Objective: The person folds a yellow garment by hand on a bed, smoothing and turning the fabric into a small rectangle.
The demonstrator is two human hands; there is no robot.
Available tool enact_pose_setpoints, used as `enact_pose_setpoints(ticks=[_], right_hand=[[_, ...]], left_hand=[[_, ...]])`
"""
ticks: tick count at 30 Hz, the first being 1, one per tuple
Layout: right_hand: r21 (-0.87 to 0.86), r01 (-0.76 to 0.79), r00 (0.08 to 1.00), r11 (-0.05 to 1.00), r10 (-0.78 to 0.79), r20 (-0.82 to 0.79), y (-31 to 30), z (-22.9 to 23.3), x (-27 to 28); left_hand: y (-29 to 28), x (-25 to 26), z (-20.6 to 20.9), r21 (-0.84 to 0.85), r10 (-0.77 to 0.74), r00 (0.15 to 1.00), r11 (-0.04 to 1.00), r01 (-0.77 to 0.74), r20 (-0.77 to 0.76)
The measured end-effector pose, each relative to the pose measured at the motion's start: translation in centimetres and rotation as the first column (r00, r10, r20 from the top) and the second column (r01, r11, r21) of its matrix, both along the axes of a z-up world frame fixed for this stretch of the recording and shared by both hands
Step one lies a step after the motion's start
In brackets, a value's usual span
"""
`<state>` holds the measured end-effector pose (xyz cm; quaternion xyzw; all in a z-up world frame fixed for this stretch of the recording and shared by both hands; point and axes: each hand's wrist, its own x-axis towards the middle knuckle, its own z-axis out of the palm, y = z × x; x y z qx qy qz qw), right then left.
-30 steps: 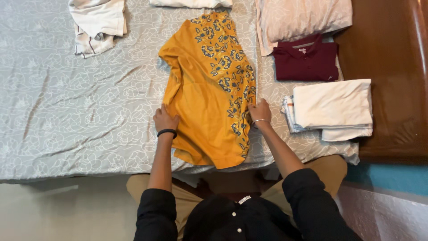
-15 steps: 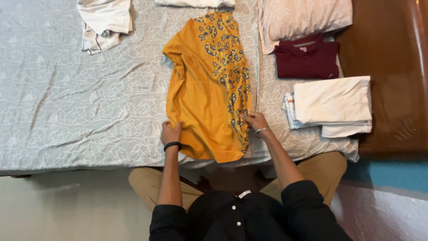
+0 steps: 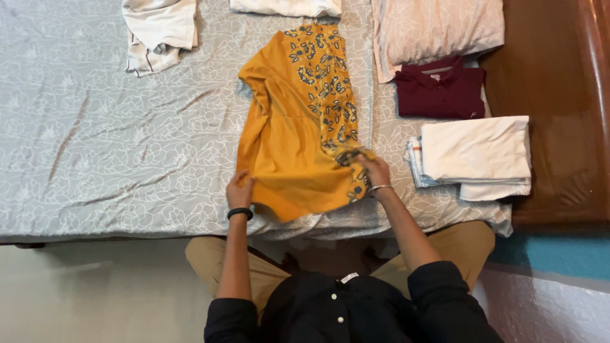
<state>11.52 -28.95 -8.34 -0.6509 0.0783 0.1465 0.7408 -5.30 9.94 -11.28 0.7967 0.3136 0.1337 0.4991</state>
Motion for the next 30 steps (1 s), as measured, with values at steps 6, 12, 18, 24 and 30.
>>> enact_pose_setpoints(ticks=[6,12,18,24,30], right_hand=[[0.203,0.105,0.926,0.974,-0.021,-0.376,-0.9,2.2,-1.9],[-0.134,-0.674,0.730,0.726,0.628,-0.269,-2.7,-2.0,-4.3],[0.144,-0.232,0.878,0.962,0.271,-0.396,-4.2,-2.1,-2.8],[0.354,0.290,0.942,0.889,-0.200,-0.271,-4.9,-2.5,-0.6],[-0.230,-0.198,0.977,0.953,0.211,0.032,-3.9,-2.9,1.6]], left_hand=[[-1.8,-1.8,4.3,-0.276,0.182,0.914,0.958,-0.081,0.363],[-4.5,-4.3,2.6,0.122,-0.291,0.942,0.954,0.274,0.164],[-2.8,-4.5,1.2,-0.342,-0.053,0.996,0.939,0.026,-0.071],[-0.2,-4.7,3.9,0.133,-0.134,0.986,0.980,0.147,-0.102],[-1.0,-3.1,6.7,0.246,-0.187,0.953,0.938,0.246,-0.241]])
